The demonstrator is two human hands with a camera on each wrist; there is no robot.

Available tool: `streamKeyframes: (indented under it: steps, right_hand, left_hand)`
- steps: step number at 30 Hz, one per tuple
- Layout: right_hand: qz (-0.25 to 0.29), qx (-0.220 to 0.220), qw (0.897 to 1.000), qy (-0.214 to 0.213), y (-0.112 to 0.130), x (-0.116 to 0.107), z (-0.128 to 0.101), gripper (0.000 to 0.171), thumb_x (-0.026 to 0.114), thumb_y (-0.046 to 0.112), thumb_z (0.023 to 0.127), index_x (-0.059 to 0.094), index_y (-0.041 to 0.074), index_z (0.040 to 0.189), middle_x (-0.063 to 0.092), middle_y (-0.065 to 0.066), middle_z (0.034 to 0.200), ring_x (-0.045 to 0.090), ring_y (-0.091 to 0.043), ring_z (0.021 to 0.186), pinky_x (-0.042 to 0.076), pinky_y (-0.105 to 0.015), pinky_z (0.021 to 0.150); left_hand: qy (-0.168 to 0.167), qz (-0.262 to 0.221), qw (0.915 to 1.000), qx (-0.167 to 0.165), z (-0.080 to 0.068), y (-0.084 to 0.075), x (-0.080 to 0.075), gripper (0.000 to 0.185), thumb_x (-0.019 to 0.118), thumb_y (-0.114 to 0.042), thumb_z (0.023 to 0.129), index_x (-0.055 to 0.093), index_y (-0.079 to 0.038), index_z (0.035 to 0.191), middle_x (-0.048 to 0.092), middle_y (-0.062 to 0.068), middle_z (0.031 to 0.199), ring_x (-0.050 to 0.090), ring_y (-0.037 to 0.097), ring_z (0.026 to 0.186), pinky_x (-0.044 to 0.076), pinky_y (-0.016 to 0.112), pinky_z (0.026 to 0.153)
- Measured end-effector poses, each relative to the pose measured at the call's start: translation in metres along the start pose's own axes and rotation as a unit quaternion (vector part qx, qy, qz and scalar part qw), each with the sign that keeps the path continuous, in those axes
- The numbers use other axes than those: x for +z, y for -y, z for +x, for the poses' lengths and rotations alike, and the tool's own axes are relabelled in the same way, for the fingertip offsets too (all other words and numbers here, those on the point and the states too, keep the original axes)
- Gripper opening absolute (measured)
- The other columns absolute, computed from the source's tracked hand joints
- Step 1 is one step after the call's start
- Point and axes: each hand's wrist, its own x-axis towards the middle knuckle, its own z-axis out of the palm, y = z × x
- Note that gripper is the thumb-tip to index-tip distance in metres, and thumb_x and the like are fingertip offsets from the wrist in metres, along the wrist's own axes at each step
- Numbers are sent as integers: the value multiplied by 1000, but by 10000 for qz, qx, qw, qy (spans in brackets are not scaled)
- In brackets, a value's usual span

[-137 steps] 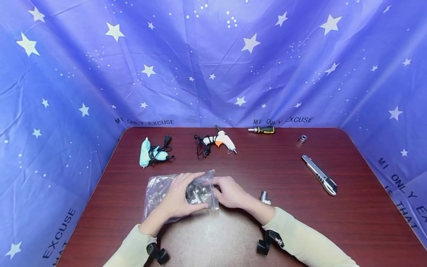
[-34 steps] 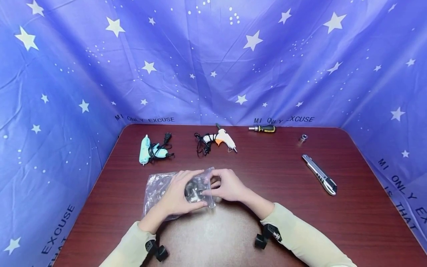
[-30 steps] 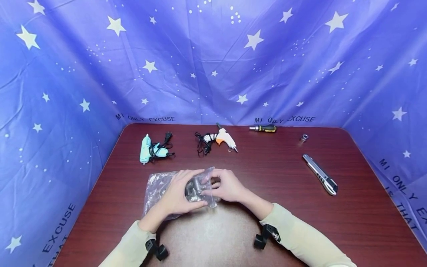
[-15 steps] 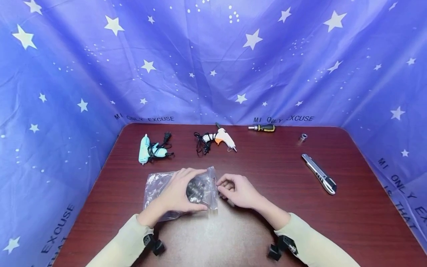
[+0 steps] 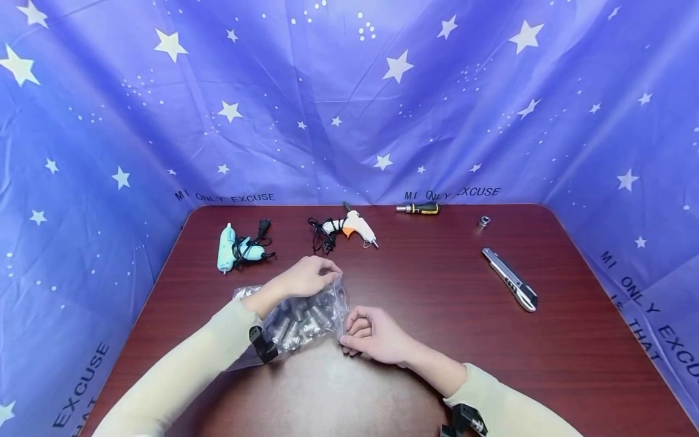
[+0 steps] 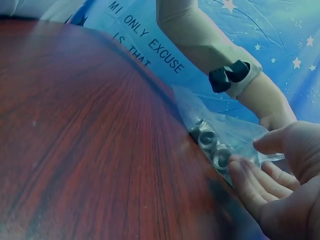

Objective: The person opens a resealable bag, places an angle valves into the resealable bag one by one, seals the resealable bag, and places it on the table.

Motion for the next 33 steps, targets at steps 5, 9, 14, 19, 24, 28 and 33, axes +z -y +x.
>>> streamKeyframes:
  steps: [5, 9, 14, 19, 24, 28, 33]
  right_hand:
    - [419, 68, 9991, -27, 3, -2, -1, 19, 75, 4, 96, 59, -4, 104, 77, -11, 87, 74, -15, 75, 55, -21, 55]
    - [325, -189, 9992, -143, 6, -8, -2, 16, 73, -2, 94, 60, -6, 102, 74, -6, 84, 73, -16, 75, 61, -27, 64]
    - [-259, -484, 9973, -478, 16, -22, -6, 12, 74, -5, 91, 65, -6, 98, 73, -10, 82, 73, -16, 74, 62, -28, 68]
    - [-875, -969, 9866, -976, 34, -41, -14, 9, 76, -6, 88, 69, -3, 94, 72, -12, 81, 69, -10, 73, 61, -21, 70]
    - [-1400, -1842, 9601, -1572, 62, -62, -28, 14, 74, -11, 87, 72, 0, 95, 74, -15, 80, 70, -8, 73, 63, -23, 76]
    - [-1691, -2544, 9294, -2072, 86, -77, -38, 21, 73, -15, 85, 73, 2, 97, 73, -14, 77, 67, -5, 74, 59, -21, 74]
    - [-1593, -3222, 8987, -2513, 111, -88, -46, 21, 71, -19, 84, 73, -1, 96, 73, 4, 80, 65, -2, 73, 52, -18, 65]
  left_hand:
    - [-1, -693, 9973, -256, 5, 7, -3, 16, 71, -19, 101, 83, -11, 107, 82, 2, 91, 60, 7, 69, 51, 26, 70]
    - [-212, -1297, 9910, -248, 4, 13, -7, 14, 73, -15, 100, 84, -9, 106, 82, 4, 91, 61, 7, 67, 48, 24, 62]
    - [-719, -1929, 9785, -126, -2, 13, -16, 16, 73, -13, 101, 83, -4, 109, 82, 9, 90, 74, 9, 72, 58, 24, 64]
    - [-1319, -2509, 9590, 30, -14, 5, -29, 21, 73, -14, 101, 80, 0, 114, 82, 16, 93, 79, 14, 77, 65, 31, 72]
    - [-2035, -3416, 9162, 496, -31, -13, -42, 25, 70, -5, 102, 73, 13, 120, 83, 10, 92, 79, 12, 76, 67, 34, 75]
    - [-2539, -4025, 8716, 1173, -44, -29, -46, 27, 66, 3, 101, 67, 22, 120, 82, -3, 91, 80, 12, 79, 67, 37, 78]
    - [-3030, -4249, 8329, 1844, -57, -45, -44, 18, 65, 8, 99, 77, 7, 113, 83, -3, 90, 81, 14, 78, 66, 41, 78]
